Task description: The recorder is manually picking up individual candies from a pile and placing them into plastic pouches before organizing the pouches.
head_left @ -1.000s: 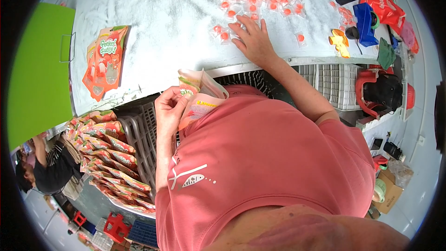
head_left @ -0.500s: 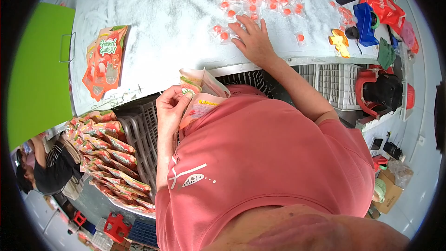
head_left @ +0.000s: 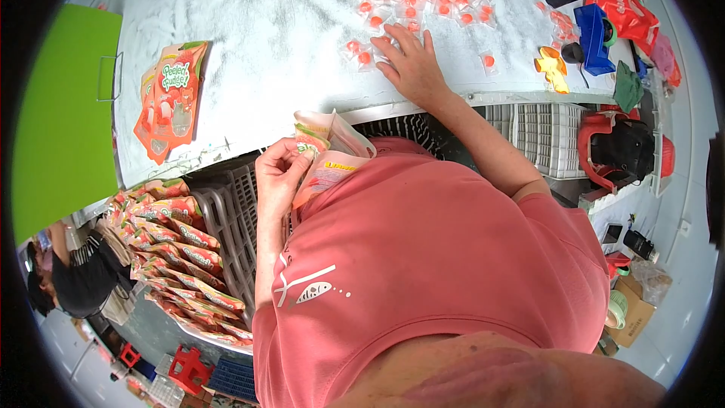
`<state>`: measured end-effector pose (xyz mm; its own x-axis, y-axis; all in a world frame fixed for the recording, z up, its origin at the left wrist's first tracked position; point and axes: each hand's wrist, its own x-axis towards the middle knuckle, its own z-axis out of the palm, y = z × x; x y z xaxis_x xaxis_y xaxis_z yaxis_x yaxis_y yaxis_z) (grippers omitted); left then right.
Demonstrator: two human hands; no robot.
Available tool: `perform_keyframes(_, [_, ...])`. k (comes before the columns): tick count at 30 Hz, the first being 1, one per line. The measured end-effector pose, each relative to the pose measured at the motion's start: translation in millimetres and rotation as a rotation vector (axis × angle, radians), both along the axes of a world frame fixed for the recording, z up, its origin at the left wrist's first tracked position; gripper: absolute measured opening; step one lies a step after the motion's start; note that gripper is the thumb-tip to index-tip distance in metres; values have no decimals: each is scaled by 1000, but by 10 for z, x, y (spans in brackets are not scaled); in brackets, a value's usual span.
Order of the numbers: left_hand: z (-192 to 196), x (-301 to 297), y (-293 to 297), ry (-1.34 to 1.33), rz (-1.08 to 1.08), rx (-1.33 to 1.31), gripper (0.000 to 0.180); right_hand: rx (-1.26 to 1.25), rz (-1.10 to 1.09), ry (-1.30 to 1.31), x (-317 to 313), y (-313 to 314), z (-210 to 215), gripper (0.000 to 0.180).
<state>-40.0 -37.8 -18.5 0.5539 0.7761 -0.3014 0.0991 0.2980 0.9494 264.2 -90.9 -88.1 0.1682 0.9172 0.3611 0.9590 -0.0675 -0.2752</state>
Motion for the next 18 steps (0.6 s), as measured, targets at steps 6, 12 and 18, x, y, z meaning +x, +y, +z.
perform_keyframes(6, [9, -8, 7, 31, -32, -13, 9, -1, -3, -2, 1, -1, 1, 46])
perform_keyframes(12, [6, -14, 5, 45, -36, -8, 9, 3, 1, -3, 5, 2, 1, 45])
perform_keyframes(18, [0, 9, -1, 13, -7, -3, 6, -3, -2, -12, 3, 1, -2, 45])
